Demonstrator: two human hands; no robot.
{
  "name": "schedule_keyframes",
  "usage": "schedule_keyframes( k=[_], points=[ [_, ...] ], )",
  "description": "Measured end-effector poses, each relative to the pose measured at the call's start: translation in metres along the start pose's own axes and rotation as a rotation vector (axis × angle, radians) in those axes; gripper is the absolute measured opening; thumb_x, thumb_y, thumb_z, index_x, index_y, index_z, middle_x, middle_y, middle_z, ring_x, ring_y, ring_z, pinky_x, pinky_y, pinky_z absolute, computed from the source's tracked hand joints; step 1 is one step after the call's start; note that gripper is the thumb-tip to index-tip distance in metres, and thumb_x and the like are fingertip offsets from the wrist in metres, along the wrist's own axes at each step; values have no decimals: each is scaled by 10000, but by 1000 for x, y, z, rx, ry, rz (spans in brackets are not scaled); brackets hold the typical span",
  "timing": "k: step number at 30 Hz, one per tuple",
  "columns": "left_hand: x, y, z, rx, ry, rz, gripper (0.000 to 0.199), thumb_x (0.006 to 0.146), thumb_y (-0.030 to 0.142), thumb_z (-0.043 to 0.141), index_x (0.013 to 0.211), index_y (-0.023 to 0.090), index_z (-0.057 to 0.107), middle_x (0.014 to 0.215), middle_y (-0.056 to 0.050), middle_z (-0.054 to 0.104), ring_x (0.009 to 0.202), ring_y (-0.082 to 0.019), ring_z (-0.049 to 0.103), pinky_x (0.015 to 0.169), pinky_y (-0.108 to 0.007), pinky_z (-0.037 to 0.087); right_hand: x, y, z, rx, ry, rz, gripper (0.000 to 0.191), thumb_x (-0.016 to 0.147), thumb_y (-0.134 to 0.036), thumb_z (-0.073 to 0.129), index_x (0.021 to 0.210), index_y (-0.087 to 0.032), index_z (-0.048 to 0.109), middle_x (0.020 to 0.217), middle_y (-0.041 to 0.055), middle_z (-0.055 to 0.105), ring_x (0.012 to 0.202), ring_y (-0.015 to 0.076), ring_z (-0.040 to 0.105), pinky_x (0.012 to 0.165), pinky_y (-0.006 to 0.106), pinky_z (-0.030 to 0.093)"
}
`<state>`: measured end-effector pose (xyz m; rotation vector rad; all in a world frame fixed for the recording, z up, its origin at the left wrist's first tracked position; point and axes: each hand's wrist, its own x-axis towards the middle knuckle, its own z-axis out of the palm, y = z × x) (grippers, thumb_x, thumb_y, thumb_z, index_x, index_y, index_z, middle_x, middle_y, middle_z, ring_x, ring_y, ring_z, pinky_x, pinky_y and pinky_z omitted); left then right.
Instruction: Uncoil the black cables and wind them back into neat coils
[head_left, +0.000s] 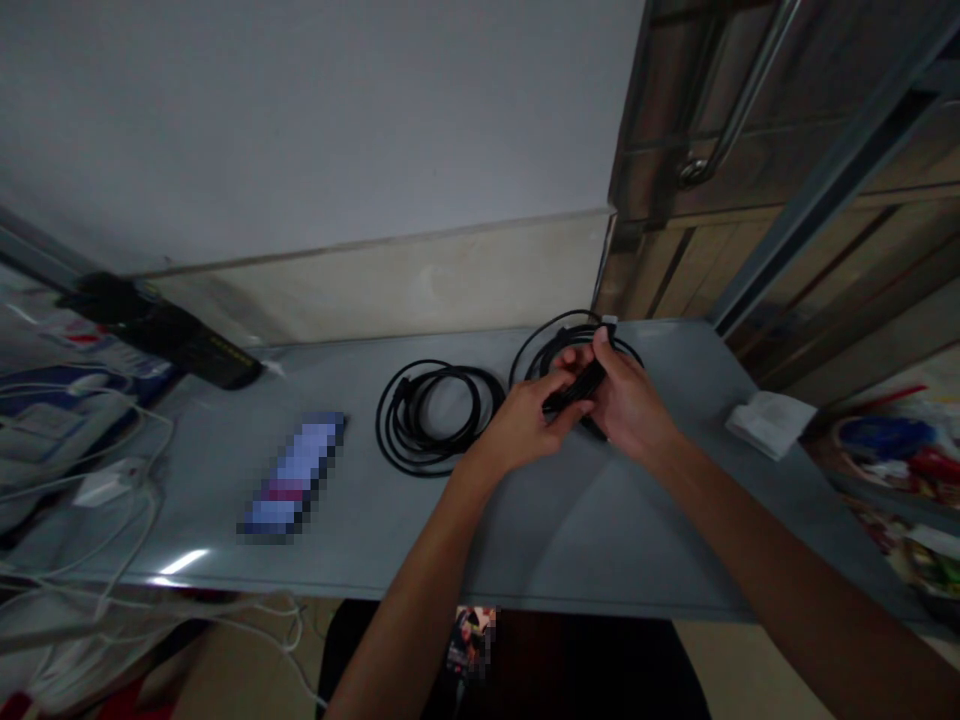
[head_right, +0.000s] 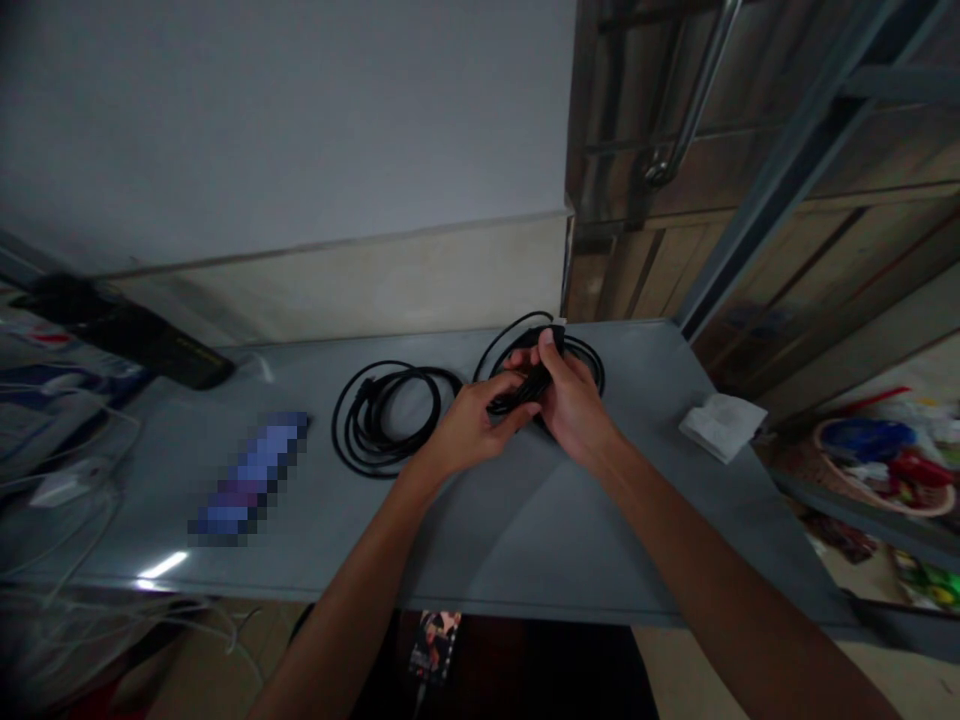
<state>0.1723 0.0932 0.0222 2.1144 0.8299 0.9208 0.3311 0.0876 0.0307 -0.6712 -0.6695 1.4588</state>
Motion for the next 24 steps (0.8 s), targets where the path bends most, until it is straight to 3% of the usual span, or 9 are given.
schedule_keyframes(
  k=[3,5,9,13,16,18,20,22,24],
  points=[
    [0,0,-3,29,16,18,122,1024,328,699,983,214,714,936,-43,783,881,-238,730,831,-361,557,2,-8,0,91,13,47,527,861,-628,955,796,-225,621,880,-15,691,908,166,712,852,281,639],
    [-1,-1,-5,49,27,40,97,1031,303,685,1039,216,728,1021,-67,807,949,-254,751,875,-376,570,4,-13,-1,159,20,74,476,897,-576,947,833,-226,629,801,-43,637,787,136,673,814,266,635],
    [-1,-5,-8,116,11,86,162,1080,326,636,1167,229,732,1111,-94,803,1029,-267,754,922,-396,563,6,-22,-2,289,-11,101,329,1046,-419,841,889,-222,630,631,-104,420,510,80,433,635,203,572],
    [-1,-6,-9,228,-19,108,315,1080,483,655,919,218,714,866,-59,724,876,-250,700,859,-392,531,5,-34,-6,344,-82,125,338,1098,-336,773,853,-223,570,577,-115,328,439,76,298,450,164,416],
    [0,-7,-9,316,-5,153,390,1032,549,726,828,218,707,841,-55,710,954,-265,692,1014,-459,489,3,-45,-13,315,-133,150,359,1096,-371,768,853,-228,546,561,-120,345,420,75,265,409,171,346],
    [-1,-7,-10,344,43,176,397,960,611,802,873,228,745,996,-82,764,1133,-299,682,1146,-521,414,1,-52,-17,263,-149,166,402,1093,-421,759,833,-238,512,545,-125,343,403,79,216,393,191,304],
    [-2,-6,-12,343,109,195,502,838,715,870,984,243,781,1289,-132,754,1342,-353,606,1228,-565,351,-2,-57,-21,196,-160,173,463,1073,-469,765,805,-255,454,518,-134,303,392,87,137,379,213,263],
    [-3,-5,-14,314,198,202,706,771,802,865,1206,253,770,1577,-181,603,1517,-404,474,1283,-598,305,-4,-60,-24,150,-191,170,525,1037,-498,791,786,-269,391,493,-144,232,393,93,50,359,224,211],
    [-2,-4,-16,235,323,164,833,847,800,804,1468,269,643,1733,-201,424,1623,-412,356,1315,-615,283,-6,-61,-26,148,-247,169,566,1016,-506,804,783,-276,342,484,-153,150,404,93,-27,342,224,144]
  ],
)
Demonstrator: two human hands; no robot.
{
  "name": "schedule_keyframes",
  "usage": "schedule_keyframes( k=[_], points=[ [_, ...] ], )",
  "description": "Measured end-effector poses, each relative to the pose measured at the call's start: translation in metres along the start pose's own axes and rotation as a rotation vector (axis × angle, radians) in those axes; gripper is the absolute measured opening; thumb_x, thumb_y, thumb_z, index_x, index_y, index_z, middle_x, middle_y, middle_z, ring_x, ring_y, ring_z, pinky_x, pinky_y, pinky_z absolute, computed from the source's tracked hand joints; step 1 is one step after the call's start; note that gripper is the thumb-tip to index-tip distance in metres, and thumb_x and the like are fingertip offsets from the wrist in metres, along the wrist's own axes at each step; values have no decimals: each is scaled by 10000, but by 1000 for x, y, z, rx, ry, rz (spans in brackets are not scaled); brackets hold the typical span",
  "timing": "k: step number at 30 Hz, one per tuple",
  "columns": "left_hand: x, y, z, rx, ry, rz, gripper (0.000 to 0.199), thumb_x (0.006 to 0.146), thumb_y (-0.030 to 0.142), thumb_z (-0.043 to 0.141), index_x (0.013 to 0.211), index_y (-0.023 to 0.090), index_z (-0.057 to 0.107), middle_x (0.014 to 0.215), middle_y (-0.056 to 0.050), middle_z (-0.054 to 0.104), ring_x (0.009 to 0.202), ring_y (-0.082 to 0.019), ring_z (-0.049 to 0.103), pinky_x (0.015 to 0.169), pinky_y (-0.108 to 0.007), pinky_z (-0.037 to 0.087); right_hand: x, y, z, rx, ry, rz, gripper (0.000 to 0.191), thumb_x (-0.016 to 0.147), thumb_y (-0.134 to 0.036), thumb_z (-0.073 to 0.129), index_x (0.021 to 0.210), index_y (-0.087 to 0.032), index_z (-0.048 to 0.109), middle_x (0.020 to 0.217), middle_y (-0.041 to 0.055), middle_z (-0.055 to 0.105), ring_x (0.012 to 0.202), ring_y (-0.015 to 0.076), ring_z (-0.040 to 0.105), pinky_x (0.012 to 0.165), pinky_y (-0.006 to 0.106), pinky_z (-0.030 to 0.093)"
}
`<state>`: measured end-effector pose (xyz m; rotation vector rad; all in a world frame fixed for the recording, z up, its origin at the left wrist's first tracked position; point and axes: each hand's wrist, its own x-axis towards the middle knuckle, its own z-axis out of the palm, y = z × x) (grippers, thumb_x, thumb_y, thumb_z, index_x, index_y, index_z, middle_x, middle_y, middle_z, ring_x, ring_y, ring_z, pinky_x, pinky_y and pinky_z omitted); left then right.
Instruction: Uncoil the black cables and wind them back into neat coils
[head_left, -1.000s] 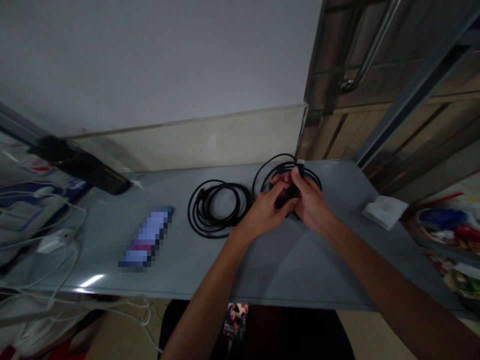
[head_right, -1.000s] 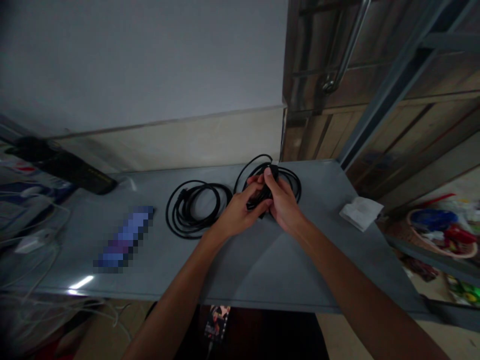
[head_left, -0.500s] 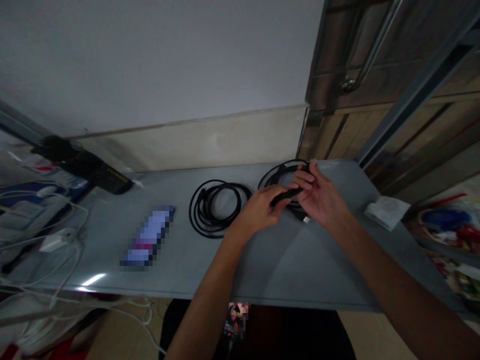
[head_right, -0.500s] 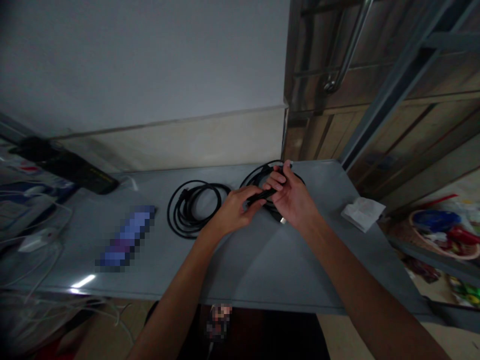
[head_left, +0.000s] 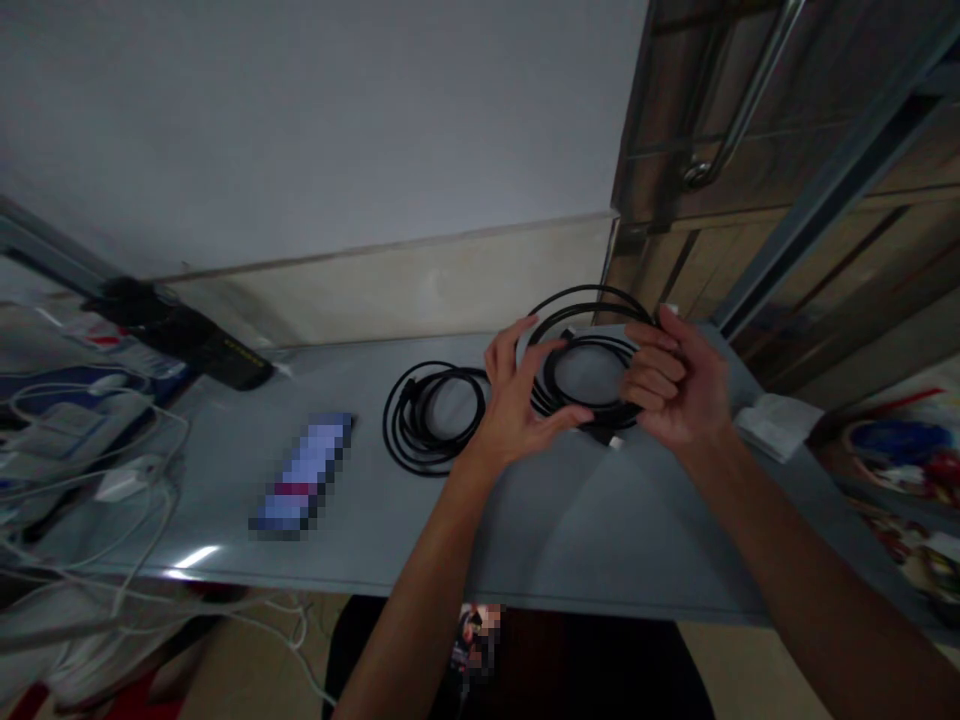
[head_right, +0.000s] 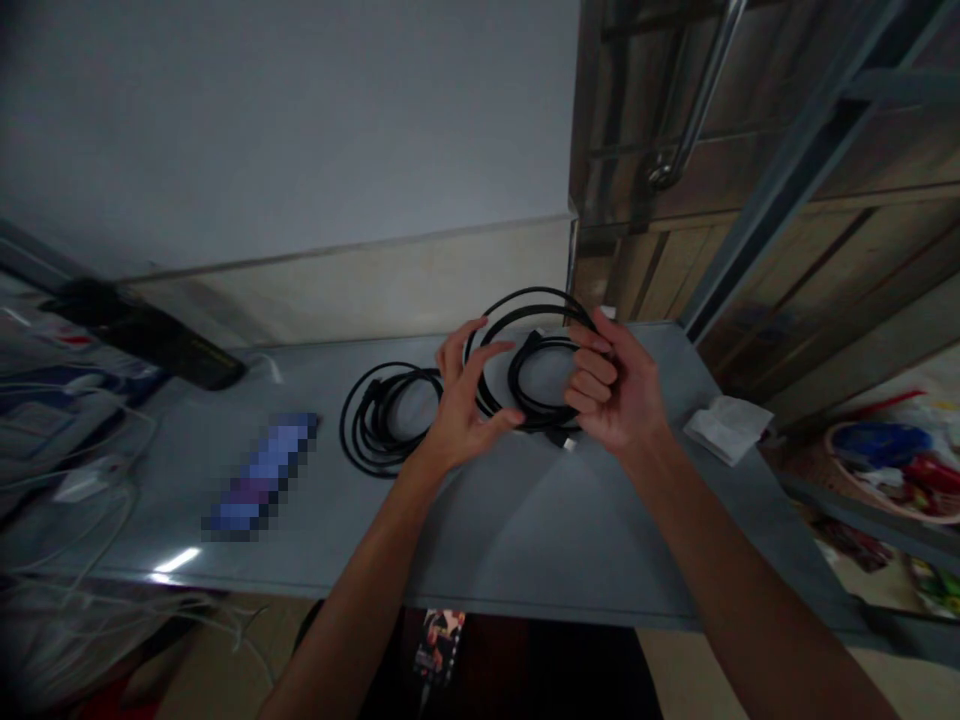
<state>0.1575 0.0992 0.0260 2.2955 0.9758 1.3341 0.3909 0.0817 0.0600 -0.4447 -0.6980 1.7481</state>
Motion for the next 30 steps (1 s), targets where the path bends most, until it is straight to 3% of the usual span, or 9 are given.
schedule_keyframes(
  k=[3,5,7,10,13,17,23,27,30],
  points=[
    [3,-2,0,-265,122,-206,779,1010,649,718,1641,312,410,1752,-199,396,1575,-348,483,1253,-560,434,-3,2,0,8,-91,23,614,1016,-518,797,787,-278,280,493,-161,65,417,85,-95,335,221,66],
    [5,-3,1,-509,91,-352,731,1035,597,704,1624,304,385,1614,-196,573,1383,-310,674,1101,-501,579,-4,4,1,-12,-117,56,640,1008,-543,802,791,-281,261,492,-166,68,410,77,-91,336,222,58],
    [7,-3,1,-691,12,-467,666,1030,592,704,1546,257,450,1334,-161,755,1121,-283,789,910,-439,656,-4,7,2,-31,-121,89,654,998,-563,809,791,-282,256,491,-166,99,399,73,-64,334,222,67],
    [8,-3,-1,-822,-59,-574,578,1004,573,734,1418,212,554,1005,-74,798,773,-220,780,673,-347,639,-4,9,5,-21,-133,114,647,995,-556,816,790,-277,270,499,-157,145,381,74,-13,328,218,106],
    [9,-3,-2,-907,-68,-619,466,998,523,755,1313,198,643,816,14,708,593,-152,681,563,-290,575,-5,9,9,-18,-143,128,638,982,-550,842,783,-272,303,495,-156,172,357,70,26,326,219,148],
    [9,-4,-1,-930,-81,-594,363,1033,550,716,1133,203,677,654,81,544,490,-116,595,505,-258,507,-6,9,17,-73,-116,145,645,951,-615,867,776,-268,352,471,-162,189,338,60,62,337,218,184],
    [9,-1,1,-915,-95,-639,464,1031,691,645,988,232,588,657,82,514,481,-108,556,486,-258,504,-8,11,23,-59,-152,160,580,972,-654,846,800,-256,461,455,-159,242,329,54,79,332,216,173],
    [11,0,0,-950,-29,-666,479,1005,709,668,970,247,549,688,83,510,464,-100,526,447,-261,514,-3,15,26,-41,-127,144,561,1025,-674,774,797,-236,509,477,-141,285,376,51,127,375,200,230],
    [14,0,-2,-973,76,-656,485,977,707,711,979,256,533,733,82,498,485,-91,509,416,-247,510,6,24,24,-48,-22,96,626,940,-738,829,766,-225,516,497,-129,298,416,58,150,393,198,288]
  ],
)
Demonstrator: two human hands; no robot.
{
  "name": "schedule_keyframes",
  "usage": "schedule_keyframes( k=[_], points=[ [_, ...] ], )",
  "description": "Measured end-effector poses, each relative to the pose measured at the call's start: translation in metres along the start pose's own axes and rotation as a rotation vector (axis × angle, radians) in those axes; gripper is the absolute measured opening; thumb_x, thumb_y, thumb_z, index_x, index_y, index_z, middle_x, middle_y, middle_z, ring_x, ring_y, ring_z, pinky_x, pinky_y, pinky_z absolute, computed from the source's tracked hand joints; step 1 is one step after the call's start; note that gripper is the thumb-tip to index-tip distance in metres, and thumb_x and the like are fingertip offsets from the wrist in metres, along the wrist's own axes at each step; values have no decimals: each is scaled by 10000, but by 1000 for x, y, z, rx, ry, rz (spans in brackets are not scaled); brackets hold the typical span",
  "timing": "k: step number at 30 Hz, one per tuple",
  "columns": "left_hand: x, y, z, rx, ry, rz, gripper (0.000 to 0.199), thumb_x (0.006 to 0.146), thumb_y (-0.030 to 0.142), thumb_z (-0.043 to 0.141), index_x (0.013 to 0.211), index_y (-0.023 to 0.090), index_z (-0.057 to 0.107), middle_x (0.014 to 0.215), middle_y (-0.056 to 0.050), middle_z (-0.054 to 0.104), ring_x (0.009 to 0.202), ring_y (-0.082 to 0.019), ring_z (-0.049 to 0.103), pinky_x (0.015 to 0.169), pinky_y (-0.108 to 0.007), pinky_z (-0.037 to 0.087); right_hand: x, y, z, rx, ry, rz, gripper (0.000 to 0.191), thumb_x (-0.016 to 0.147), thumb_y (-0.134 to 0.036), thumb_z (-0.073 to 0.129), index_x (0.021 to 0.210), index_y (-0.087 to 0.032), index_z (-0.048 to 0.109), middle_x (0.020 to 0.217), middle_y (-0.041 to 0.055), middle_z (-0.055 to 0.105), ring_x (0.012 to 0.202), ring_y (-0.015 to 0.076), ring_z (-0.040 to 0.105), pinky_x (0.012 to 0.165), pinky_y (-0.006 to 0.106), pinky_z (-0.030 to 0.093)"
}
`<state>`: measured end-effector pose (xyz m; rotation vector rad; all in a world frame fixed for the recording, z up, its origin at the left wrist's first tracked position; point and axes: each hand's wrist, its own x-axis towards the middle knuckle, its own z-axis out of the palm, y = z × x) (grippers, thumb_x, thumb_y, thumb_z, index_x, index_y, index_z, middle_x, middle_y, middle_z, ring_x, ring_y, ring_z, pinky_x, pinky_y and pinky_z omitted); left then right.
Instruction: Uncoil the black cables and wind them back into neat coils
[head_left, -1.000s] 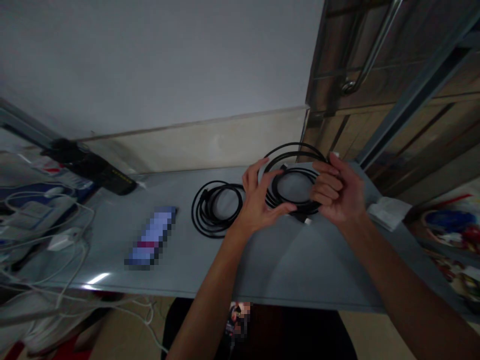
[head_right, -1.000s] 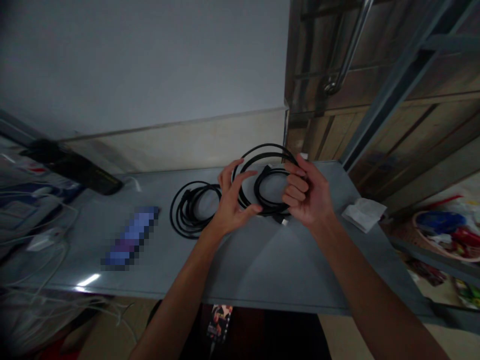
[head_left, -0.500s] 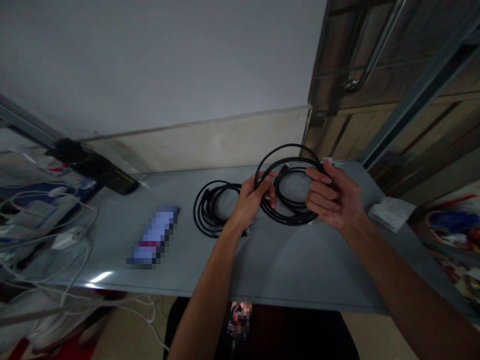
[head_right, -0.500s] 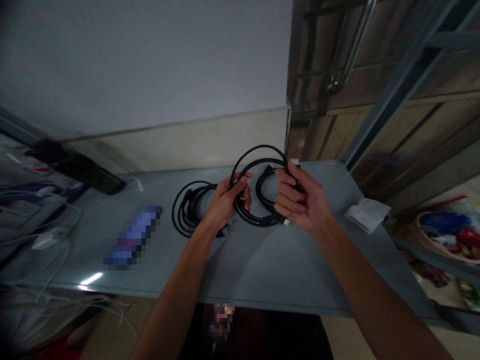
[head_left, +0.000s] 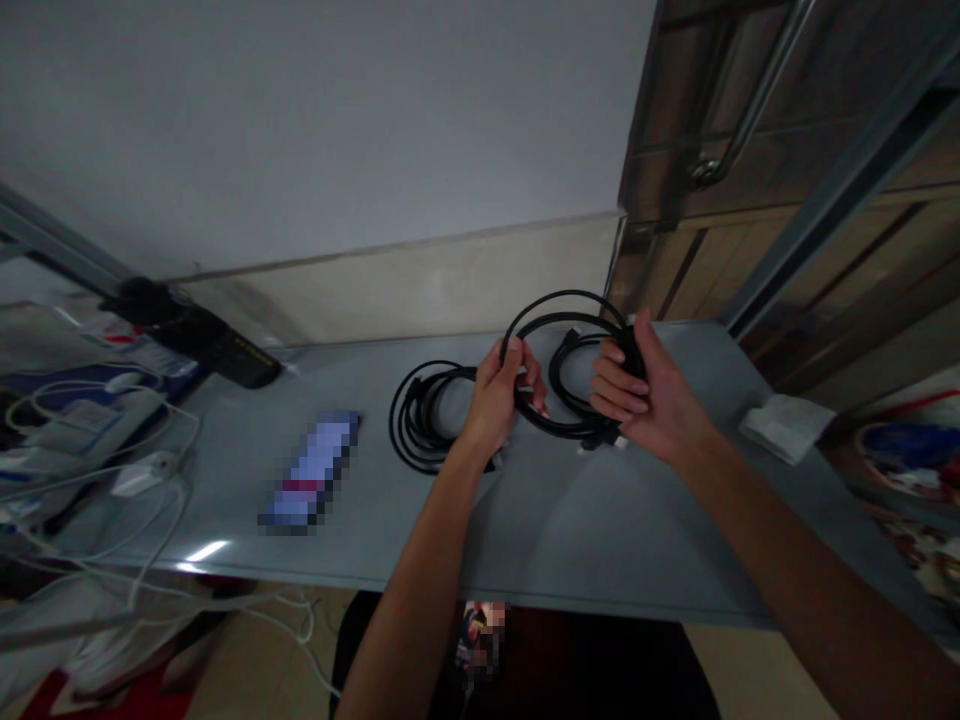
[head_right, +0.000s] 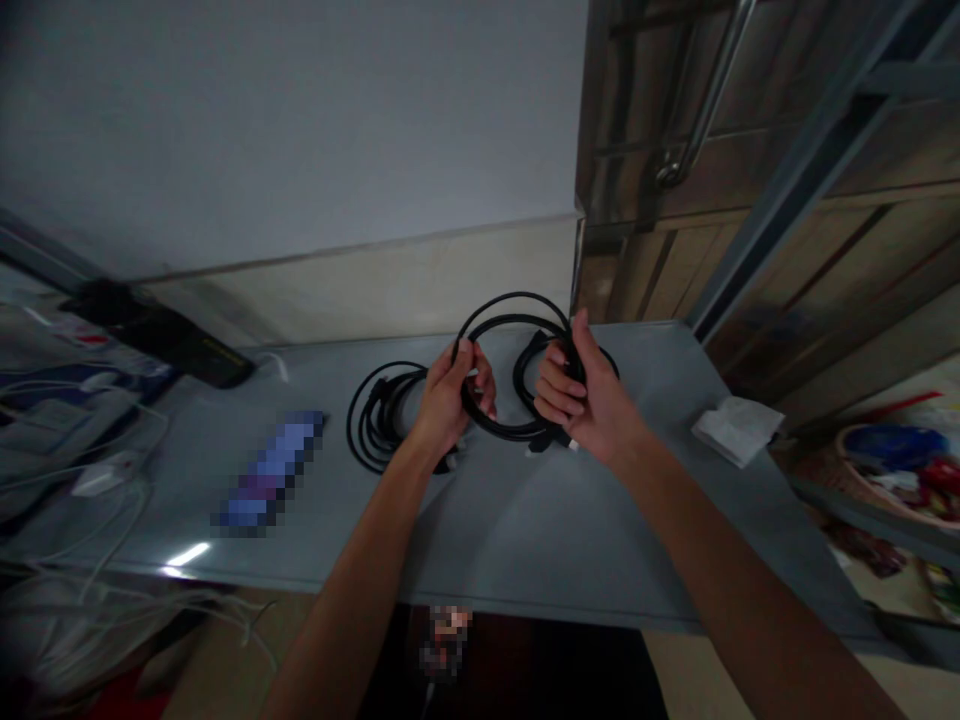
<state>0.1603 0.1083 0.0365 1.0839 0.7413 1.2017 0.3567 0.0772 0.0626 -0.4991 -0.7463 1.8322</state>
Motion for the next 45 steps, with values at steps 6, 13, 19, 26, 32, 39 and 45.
schedule_keyframes(
  k=[6,13,19,26,32,39,45],
  points=[
    [1,11,-2,-71,147,43,514,955,718,742,945,269,494,758,73,426,524,-86,417,346,-195,374,11,19,0,-4,163,-102,622,817,-715,951,797,-210,588,572,-118,288,477,68,233,488,196,443],
    [2,9,-8,50,60,48,499,990,745,674,988,253,590,769,33,534,647,-140,583,498,-249,541,8,22,1,24,149,-148,648,895,-654,922,740,-231,456,592,-124,168,475,74,91,391,189,271],
    [8,26,-64,633,254,396,488,1090,669,542,1189,226,722,1084,-91,797,1076,-235,761,1045,-424,598,7,18,-6,74,236,-156,635,924,-607,915,751,-246,422,610,-131,127,490,80,34,371,206,186],
    [-17,37,-166,1310,222,324,485,950,521,772,1336,230,746,1367,-147,783,1310,-357,714,1193,-538,523,7,19,-9,89,210,-153,634,894,-577,946,759,-247,420,617,-135,129,500,81,31,389,221,151],
    [-27,16,-180,1233,229,292,458,988,385,717,1417,225,733,1398,-131,781,1298,-328,733,1187,-508,544,6,19,-15,-22,206,-194,664,900,-627,919,758,-253,389,605,-132,139,494,86,37,393,231,159],
    [-27,8,-181,1171,251,357,396,1008,314,664,1381,200,730,1345,-152,761,1264,-311,729,1177,-506,550,10,36,26,-453,325,-578,650,1037,-748,684,734,-263,377,538,-101,256,423,104,216,433,264,219],
    [-25,3,-183,1079,293,381,329,944,301,717,1258,210,751,1247,-130,791,1202,-320,737,1126,-516,570,39,91,72,-1699,17,-596,319,1139,-502,587,1100,-188,629,779,59,737,686,240,718,614,302,445]
  ],
)
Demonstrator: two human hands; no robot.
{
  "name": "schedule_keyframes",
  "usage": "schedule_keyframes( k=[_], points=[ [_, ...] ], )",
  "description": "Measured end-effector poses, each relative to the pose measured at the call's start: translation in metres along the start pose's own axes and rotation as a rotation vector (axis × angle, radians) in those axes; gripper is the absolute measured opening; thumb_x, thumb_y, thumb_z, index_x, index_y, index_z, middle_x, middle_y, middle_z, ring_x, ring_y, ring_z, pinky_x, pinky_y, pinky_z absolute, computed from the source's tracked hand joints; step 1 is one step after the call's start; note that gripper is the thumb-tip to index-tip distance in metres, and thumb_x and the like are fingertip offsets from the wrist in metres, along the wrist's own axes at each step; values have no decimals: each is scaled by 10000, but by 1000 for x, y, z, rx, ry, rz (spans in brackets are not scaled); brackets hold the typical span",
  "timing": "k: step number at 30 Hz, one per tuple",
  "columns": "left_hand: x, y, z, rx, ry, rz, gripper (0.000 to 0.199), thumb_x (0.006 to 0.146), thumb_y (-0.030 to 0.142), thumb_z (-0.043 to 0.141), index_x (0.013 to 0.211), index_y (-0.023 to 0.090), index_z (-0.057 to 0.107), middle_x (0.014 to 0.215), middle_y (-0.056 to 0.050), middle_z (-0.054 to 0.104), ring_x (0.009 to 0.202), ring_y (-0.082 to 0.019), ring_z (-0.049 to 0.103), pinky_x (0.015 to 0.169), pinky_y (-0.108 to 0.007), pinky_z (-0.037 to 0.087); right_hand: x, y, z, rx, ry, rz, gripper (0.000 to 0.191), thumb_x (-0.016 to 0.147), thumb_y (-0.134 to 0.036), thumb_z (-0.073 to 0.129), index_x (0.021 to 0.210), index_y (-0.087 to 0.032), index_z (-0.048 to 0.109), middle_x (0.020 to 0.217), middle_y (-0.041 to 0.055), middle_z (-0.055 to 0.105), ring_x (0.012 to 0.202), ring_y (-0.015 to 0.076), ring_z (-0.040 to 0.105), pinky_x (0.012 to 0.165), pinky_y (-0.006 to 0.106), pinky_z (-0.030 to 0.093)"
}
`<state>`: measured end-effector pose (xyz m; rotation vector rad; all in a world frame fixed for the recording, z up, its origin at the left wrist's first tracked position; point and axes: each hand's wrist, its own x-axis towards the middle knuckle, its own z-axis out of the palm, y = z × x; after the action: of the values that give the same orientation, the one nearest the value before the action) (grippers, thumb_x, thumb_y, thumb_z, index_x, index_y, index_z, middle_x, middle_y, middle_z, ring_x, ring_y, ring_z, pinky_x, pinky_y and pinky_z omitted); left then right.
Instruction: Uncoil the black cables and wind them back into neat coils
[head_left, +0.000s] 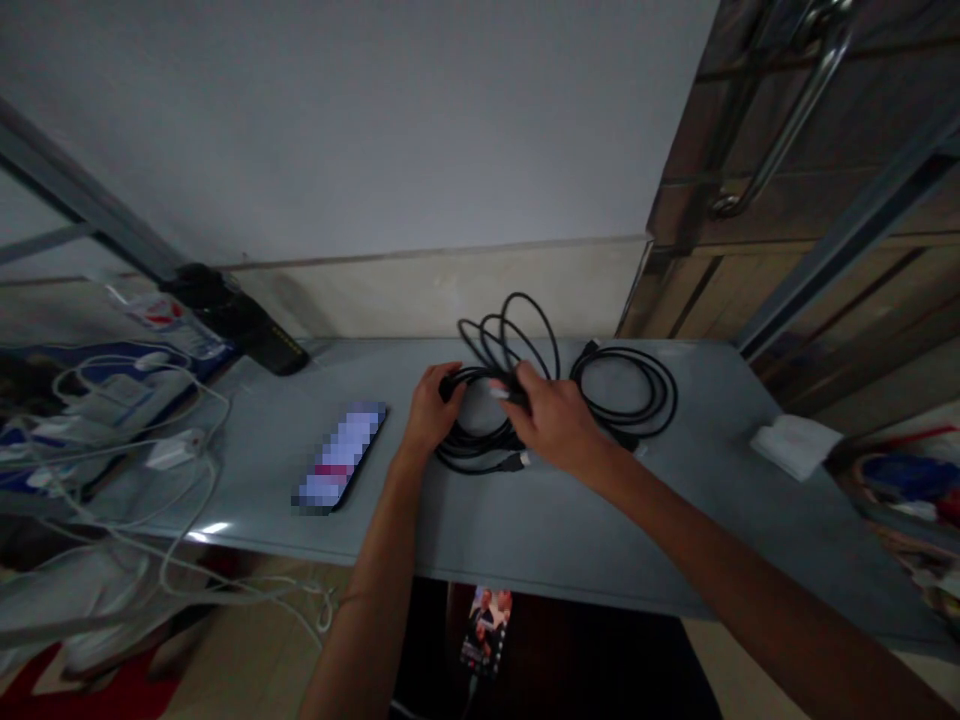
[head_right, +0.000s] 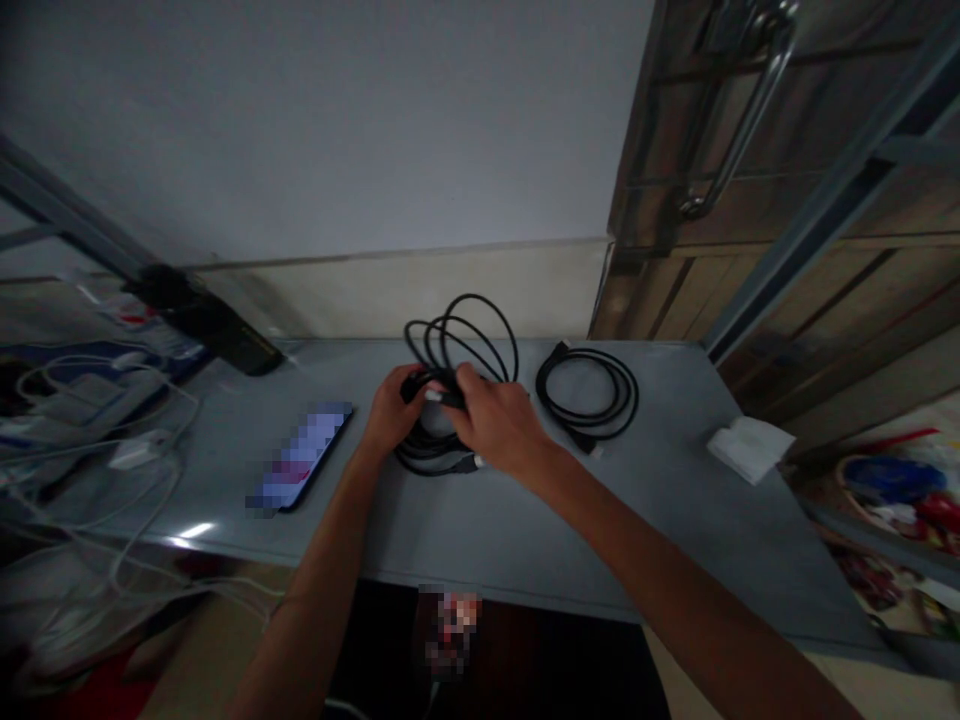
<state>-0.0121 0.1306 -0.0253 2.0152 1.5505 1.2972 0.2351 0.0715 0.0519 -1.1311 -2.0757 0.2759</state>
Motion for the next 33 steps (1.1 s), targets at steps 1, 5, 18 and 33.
schedule_keyframes(
  k=[1,5,18,33],
  points=[
    [0,-2,0,-37,13,-20,322,926,308,739,1233,213,754,1215,-124,802,1170,-321,746,1102,-513,582,2,-6,13,-124,-134,-47,283,1134,-442,612,1190,-165,634,875,101,786,772,276,766,647,316,477],
    [3,-6,0,-127,42,-68,296,919,364,769,1172,210,776,1160,-126,825,1100,-321,770,1058,-508,596,2,-18,52,-320,-456,-161,250,1173,-337,551,1318,-145,621,1088,164,823,1001,330,814,772,360,562],
    [5,6,-8,-511,81,-334,527,712,432,965,1183,239,827,1182,-71,851,1083,-289,795,1012,-430,620,-16,-9,54,-244,-352,-247,687,1043,-804,614,1270,-157,660,1120,137,791,1043,341,778,866,416,575],
    [9,16,-21,-690,253,-442,330,857,472,819,1076,225,816,1268,-90,822,1237,-281,762,1115,-428,600,-15,4,58,-193,-326,-373,401,1105,-522,715,1220,-138,704,1173,122,722,1083,284,705,899,400,581]
  ],
)
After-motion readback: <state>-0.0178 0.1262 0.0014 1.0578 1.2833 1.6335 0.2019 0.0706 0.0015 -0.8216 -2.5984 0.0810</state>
